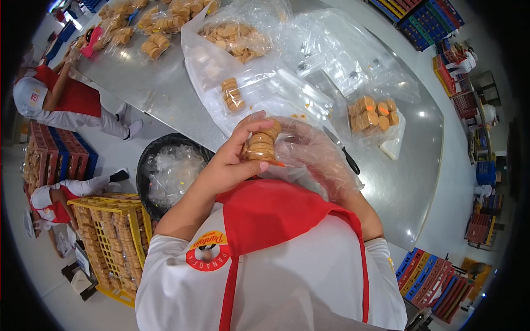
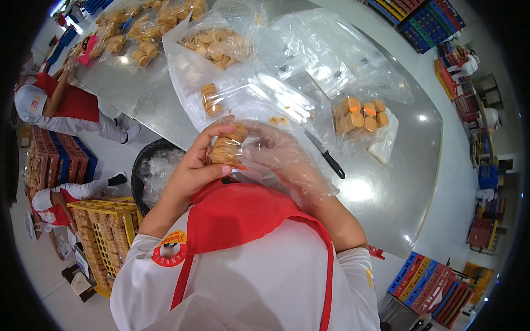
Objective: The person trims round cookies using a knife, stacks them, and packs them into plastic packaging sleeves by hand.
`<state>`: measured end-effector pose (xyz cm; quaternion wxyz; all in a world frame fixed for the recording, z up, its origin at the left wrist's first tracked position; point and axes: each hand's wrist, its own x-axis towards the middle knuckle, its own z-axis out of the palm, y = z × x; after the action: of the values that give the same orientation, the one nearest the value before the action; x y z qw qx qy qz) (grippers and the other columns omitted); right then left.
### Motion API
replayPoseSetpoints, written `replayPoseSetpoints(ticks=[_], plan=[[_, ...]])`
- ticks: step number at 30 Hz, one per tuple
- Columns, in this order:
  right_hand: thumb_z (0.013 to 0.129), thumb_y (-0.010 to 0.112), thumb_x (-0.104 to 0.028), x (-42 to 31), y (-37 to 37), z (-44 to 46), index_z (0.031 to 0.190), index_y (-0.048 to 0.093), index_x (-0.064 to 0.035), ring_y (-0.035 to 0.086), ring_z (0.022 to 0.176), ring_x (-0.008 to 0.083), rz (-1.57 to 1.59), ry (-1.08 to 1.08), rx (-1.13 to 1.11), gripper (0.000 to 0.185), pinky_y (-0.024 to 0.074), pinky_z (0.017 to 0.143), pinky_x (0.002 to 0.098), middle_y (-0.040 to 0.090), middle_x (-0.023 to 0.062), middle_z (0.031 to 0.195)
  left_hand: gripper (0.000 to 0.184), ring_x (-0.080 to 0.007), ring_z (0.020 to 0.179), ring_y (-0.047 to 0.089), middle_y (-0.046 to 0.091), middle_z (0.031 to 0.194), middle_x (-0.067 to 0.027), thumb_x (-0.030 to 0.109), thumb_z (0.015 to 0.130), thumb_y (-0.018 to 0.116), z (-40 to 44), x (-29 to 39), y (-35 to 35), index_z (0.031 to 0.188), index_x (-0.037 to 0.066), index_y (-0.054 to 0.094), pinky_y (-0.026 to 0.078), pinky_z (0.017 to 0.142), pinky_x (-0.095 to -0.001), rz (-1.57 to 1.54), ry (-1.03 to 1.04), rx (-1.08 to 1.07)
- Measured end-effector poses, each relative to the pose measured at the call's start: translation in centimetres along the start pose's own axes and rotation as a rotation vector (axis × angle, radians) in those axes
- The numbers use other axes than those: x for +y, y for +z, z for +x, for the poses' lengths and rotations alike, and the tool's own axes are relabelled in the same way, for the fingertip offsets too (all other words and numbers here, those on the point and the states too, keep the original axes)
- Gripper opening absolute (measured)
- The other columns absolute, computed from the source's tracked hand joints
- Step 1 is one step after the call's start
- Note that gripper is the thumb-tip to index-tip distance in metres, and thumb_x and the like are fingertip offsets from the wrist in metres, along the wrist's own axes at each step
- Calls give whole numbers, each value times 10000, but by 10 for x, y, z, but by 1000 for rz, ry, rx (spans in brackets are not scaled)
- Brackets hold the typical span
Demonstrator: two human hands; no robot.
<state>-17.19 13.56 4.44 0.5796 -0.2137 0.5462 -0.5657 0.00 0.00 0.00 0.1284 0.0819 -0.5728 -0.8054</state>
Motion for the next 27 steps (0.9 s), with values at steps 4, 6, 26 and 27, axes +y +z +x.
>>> replayPoseSetpoints(ticks=[4, 6, 26, 27], plan=[[817, 774, -155, 13, 5, 2, 1422, 544, -86, 590, 873, 114, -69, -18, 35, 651, 491, 771, 246, 624, 45, 948, 739, -223, 1441, 306, 274, 1561, -128, -97, 772, 551, -5, 6, 1, 1474, 82, 405, 330, 1122, -326, 36, -15, 20], [815, 781, -163, 13, 5, 3, 1415, 551, -82, 584, 846, 110, -120, -29, 56, 647, 491, 744, 247, 615, 40, 911, 770, -214, 1399, 355, 313, 1524, -118, -115, 751, 517, -3, 7, 5, 1481, 85, 383, 370, 1085, -324, -31, -44, 22], [868, 759, -255, 12, -4, -4, 1410, 506, -2, 588, 1103, 173, 36, -20, 5, 650, 486, 932, 297, 619, 98, 1231, 559, -264, 1094, 660, 477, 1422, -179, 22, 965, 470, -1, 15, 9, 1504, 56, 326, 579, 884, -354, -195, -150, 15], [864, 763, -252, 9, -2, -6, 1416, 500, -2, 588, 1096, 168, 41, -17, 20, 661, 491, 923, 295, 617, 97, 1231, 550, -263, 1116, 649, 442, 1452, -173, 18, 965, 472, -2, 15, 10, 1498, 54, 343, 579, 887, -356, -181, -122, 21]])
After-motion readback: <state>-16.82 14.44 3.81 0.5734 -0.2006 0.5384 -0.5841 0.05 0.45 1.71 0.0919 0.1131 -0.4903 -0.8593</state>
